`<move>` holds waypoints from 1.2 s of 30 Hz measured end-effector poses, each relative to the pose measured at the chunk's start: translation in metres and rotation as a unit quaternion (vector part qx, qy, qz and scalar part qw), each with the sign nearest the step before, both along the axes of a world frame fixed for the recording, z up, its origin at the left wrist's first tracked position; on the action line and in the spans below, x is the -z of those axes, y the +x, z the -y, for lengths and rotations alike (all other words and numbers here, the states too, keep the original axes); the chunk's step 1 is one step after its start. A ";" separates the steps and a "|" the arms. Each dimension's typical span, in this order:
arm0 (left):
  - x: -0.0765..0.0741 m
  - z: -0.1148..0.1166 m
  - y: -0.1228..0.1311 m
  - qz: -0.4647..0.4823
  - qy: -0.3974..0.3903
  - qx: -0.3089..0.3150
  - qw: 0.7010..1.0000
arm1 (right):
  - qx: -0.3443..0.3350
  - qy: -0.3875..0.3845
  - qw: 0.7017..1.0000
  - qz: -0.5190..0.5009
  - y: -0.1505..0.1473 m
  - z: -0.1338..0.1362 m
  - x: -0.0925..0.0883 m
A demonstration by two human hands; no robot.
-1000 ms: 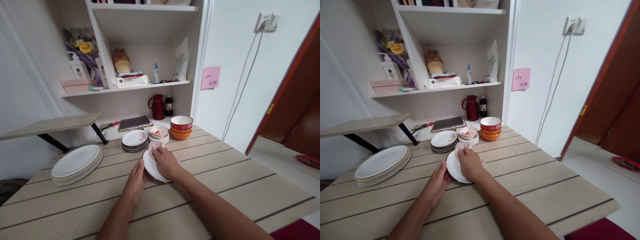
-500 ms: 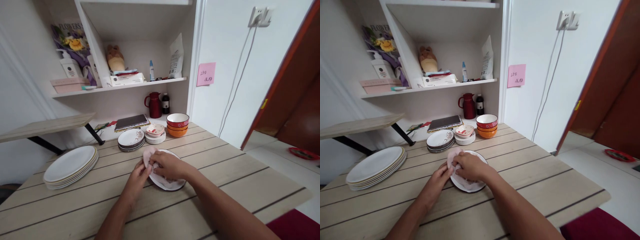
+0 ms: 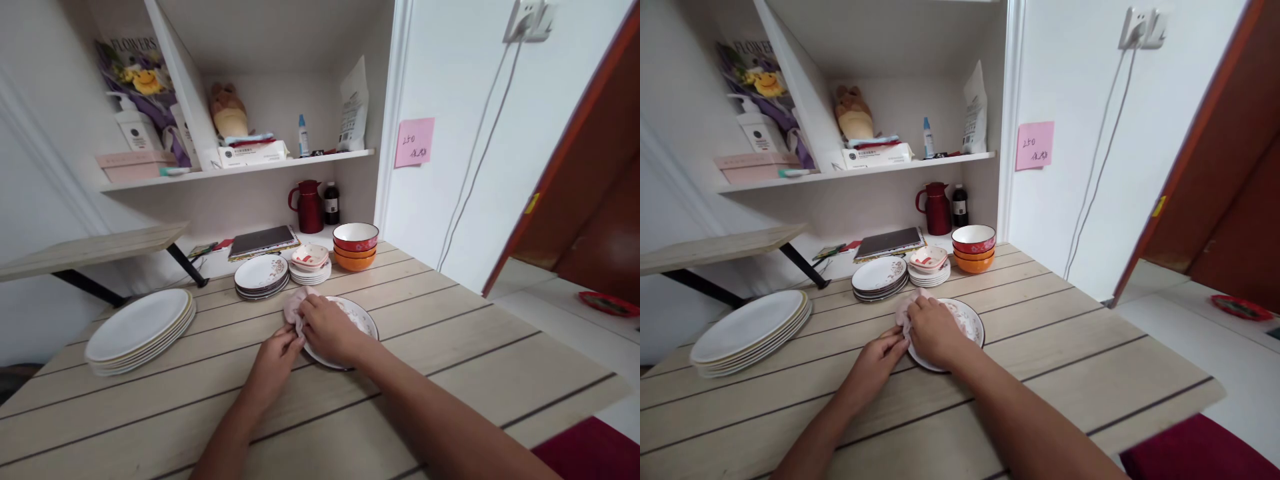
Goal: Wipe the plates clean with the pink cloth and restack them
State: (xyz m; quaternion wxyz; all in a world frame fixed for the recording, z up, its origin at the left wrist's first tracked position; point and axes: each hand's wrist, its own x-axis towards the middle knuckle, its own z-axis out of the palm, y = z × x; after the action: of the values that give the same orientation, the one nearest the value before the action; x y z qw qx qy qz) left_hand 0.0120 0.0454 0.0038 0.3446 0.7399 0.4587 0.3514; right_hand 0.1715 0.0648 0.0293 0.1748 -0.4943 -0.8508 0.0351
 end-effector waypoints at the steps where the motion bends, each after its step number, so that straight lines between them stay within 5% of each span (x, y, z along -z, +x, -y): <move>1: 0.000 0.000 0.000 -0.003 0.001 0.000 1.000 | -0.018 0.001 1.000 -0.001 -0.001 0.001 0.001; 16: -0.005 0.007 0.003 -0.034 0.031 0.037 0.998 | -0.130 -0.003 0.992 0.005 0.015 0.005 -0.007; 29: 0.002 0.007 0.003 -0.026 0.027 0.053 0.998 | 0.035 -0.051 0.993 -0.105 0.031 -0.015 0.003; 36: 0.009 0.005 0.004 -0.030 0.044 0.013 0.999 | 0.026 -0.058 0.983 -0.173 0.034 -0.024 0.008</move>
State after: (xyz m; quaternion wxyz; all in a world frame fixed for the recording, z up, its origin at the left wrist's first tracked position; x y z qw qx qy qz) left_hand 0.0162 0.0401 -0.0049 0.3028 0.7703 0.4430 0.3444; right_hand 0.2057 0.0887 0.0216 0.2913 -0.5123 -0.7908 0.1650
